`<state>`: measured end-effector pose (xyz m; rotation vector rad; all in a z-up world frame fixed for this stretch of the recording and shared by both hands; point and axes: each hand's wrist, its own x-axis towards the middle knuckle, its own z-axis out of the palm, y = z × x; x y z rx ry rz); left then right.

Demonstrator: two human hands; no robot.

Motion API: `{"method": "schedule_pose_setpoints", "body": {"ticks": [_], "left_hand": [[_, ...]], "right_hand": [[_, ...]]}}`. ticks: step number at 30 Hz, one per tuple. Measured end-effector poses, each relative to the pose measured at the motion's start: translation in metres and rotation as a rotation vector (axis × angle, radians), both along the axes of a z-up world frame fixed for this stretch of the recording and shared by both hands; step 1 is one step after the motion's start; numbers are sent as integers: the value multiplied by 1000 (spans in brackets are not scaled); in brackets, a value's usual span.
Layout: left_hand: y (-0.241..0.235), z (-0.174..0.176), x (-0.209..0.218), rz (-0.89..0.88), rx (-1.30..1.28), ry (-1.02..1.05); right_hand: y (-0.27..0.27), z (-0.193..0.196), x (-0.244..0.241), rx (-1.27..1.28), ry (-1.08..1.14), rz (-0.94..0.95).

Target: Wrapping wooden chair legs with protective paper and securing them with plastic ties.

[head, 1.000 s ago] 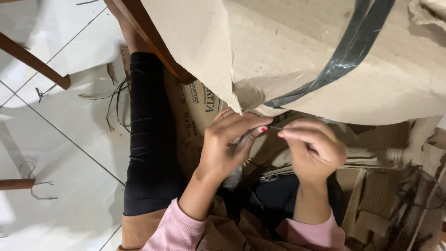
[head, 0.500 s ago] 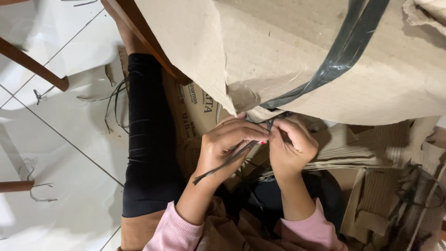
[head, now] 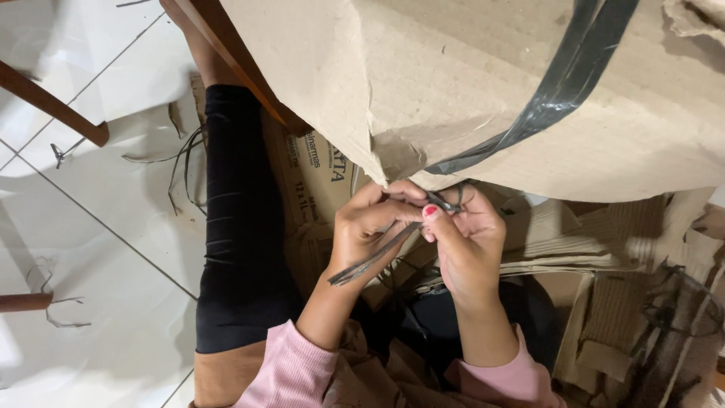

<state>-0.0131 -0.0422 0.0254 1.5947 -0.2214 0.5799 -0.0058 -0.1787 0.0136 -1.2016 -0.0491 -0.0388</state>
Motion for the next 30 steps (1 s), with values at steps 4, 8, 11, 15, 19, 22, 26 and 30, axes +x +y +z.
{"method": "schedule_pose_setpoints", "body": {"ticks": [4, 8, 11, 15, 19, 22, 26, 30], "left_hand": [[-3, -5, 3, -76, -141, -34], [-4, -13, 5, -68, -185, -36], [-5, -15, 6, -97, -245, -49], [-5, -16, 9, -97, -344, -58], [-12, -30, 7, -96, -460, -11], [-12, -27, 2, -97, -572, 115], [-11, -30, 1, -76, -631, 196], [-16, -40, 10, -59, -873, 115]], "right_hand": [[7, 1, 0, -74, -51, -102], [6, 12, 3, -330, -274, -260], [5, 20, 4, -515, -466, -355], [2, 31, 4, -675, -626, -432], [3, 33, 4, -747, -715, -492], [-1, 24, 4, -767, -711, -495], [-10, 5, 16, -732, -587, -448], [-1, 8, 23, -601, -424, -402]]}}
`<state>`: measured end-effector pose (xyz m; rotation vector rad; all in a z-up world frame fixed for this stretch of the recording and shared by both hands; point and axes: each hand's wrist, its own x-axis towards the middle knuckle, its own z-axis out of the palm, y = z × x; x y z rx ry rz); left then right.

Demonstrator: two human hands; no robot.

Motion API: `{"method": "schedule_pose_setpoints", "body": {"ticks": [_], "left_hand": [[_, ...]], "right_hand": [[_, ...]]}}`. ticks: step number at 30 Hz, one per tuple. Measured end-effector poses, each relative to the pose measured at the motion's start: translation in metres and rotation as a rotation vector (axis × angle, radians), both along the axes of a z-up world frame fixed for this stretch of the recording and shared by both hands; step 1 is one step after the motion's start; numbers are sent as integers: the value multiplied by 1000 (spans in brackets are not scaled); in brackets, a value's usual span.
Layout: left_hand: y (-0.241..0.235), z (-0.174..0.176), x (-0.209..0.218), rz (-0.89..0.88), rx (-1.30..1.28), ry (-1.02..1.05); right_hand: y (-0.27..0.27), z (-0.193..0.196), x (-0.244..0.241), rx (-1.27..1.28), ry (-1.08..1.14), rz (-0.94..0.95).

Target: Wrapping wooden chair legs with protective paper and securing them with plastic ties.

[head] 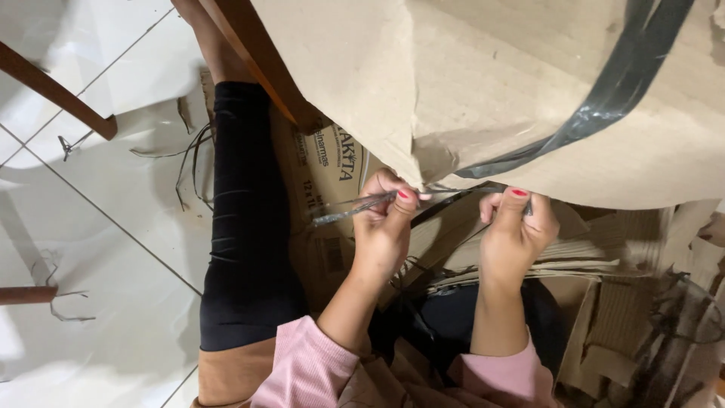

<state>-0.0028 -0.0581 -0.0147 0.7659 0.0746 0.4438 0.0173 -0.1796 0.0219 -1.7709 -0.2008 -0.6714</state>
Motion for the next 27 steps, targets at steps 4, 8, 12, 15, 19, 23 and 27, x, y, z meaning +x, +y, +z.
{"method": "schedule_pose_setpoints", "body": {"ticks": [4, 8, 12, 15, 19, 23, 27], "left_hand": [[-2, 14, 5, 26, -122, -29], [-2, 14, 6, 15, -185, -29], [-3, 14, 5, 13, -199, -39], [-2, 22, 5, 0, -196, -27], [-3, 14, 4, 8, -209, -29], [-6, 11, -1, 39, -206, 32], [-4, 27, -12, 19, -34, 170]], "right_hand": [[-10, -31, 5, 313, -33, 126], [8, -9, -8, 163, -250, 324], [-2, -14, -13, 46, -283, 438], [-55, -36, 21, -434, -451, 367], [-58, -72, 47, -389, -511, 309], [-36, -41, 36, -310, -487, 272], [-30, -19, 29, -283, -499, 333]]}}
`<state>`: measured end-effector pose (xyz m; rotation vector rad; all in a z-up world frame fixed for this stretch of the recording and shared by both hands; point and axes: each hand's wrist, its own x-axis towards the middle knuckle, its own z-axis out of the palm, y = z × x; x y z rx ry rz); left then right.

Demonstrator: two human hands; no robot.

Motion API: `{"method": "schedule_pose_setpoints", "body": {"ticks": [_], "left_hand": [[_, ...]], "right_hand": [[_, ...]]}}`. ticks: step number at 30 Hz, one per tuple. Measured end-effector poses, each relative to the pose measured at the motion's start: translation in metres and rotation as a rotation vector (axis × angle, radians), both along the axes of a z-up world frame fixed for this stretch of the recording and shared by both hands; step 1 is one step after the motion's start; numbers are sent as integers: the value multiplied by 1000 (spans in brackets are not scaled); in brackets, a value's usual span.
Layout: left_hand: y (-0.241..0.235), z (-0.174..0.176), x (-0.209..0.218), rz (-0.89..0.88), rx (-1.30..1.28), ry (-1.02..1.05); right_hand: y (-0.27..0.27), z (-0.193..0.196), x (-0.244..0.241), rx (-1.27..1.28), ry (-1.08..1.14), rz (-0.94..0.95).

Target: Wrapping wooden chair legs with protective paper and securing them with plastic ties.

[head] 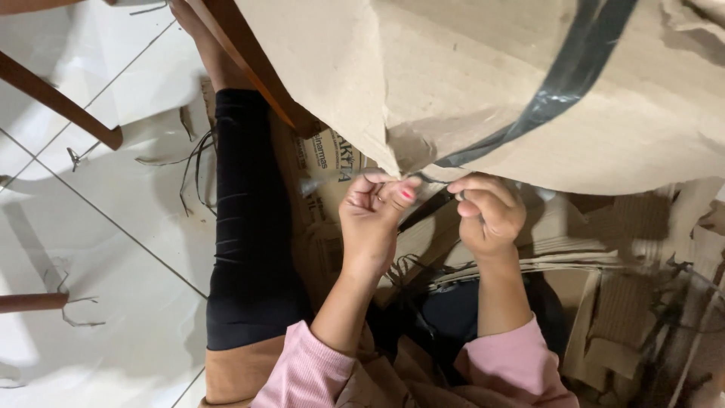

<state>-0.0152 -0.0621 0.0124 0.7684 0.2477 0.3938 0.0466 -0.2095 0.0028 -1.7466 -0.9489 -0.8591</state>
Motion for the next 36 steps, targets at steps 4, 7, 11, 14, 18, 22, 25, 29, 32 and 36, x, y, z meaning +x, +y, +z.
{"method": "schedule_pose_setpoints", "body": {"ticks": [4, 7, 11, 14, 18, 22, 25, 29, 32, 36], "left_hand": [[-10, 12, -5, -22, 146, 57], [-21, 34, -7, 106, 232, 157], [-26, 31, -2, 174, 257, 256], [-21, 23, 1, 150, 344, 288], [-25, 17, 3, 194, 458, 213], [-34, 9, 7, 292, 484, 120], [-37, 1, 8, 305, 510, 37], [-34, 8, 12, 184, 519, -216], [-18, 25, 12, 101, 762, -259], [-11, 56, 6, 64, 1107, -115]], "right_hand": [[1, 15, -5, -5, 5, 25], [-1, 19, -6, -16, 1, 19], [-2, 26, -4, -22, 6, 47], [-3, 26, -3, -7, 10, 67], [-7, 25, -2, 11, 37, 74], [-13, 25, -2, 10, 53, 67], [-15, 29, 0, -1, 47, 92], [-17, 40, -2, 8, 47, 111], [-23, 47, -8, 9, 78, 154], [-30, 70, -23, -51, 161, 229]]}}
